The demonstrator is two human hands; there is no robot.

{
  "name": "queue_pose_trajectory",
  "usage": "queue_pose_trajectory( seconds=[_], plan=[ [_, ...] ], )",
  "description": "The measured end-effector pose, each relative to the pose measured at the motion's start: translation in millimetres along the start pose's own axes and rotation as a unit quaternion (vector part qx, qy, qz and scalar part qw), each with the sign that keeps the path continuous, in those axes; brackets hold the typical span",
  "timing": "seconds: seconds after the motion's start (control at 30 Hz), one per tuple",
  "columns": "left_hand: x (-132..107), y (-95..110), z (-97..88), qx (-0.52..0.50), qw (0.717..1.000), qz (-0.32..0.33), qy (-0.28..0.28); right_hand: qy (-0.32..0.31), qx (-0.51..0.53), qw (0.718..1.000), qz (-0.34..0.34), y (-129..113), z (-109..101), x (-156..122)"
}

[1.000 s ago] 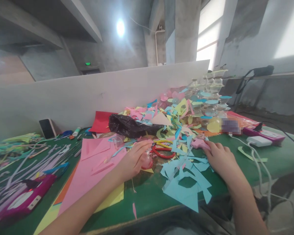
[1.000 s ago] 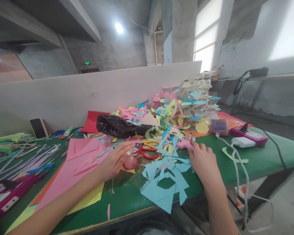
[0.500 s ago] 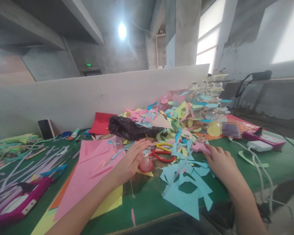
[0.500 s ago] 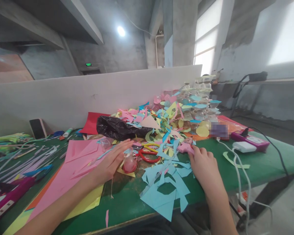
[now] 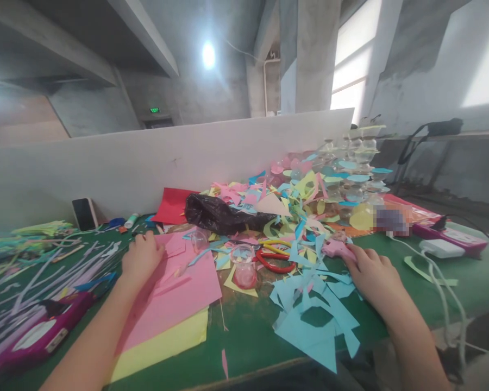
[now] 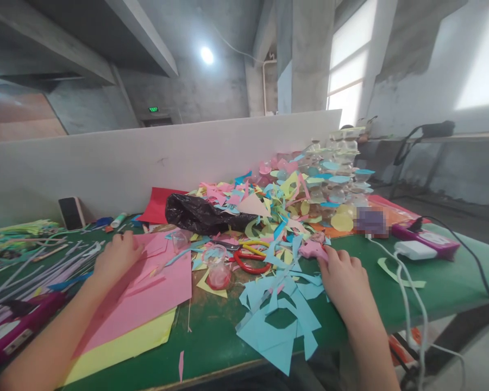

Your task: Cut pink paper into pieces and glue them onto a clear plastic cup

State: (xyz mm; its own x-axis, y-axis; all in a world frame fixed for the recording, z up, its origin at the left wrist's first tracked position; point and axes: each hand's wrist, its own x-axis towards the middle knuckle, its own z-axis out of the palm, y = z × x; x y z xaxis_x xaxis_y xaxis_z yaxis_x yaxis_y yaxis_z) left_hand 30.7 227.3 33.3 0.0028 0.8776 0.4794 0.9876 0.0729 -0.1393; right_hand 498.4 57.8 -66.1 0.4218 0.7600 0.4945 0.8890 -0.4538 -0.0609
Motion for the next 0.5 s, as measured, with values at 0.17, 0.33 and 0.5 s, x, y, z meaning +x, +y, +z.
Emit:
queue_pose_trajectory(
  seconds=[0.17,0.33,0.5],
  plan=[
    [3,2,10.8,-0.041,0.999,0.014,-0.030,0.003,-0.006,1.000,0.000,-1,-1,1],
    [7,2,8.6,-0.087,0.996,0.035,-0.001,0.000,-0.006,1.000,0.008,-4,-6,1],
    [8,8,-3.7,-0.128,0.986,0.046,0.099,0.003,-0.018,1.000,0.016,-8,-8,0]
  ],
)
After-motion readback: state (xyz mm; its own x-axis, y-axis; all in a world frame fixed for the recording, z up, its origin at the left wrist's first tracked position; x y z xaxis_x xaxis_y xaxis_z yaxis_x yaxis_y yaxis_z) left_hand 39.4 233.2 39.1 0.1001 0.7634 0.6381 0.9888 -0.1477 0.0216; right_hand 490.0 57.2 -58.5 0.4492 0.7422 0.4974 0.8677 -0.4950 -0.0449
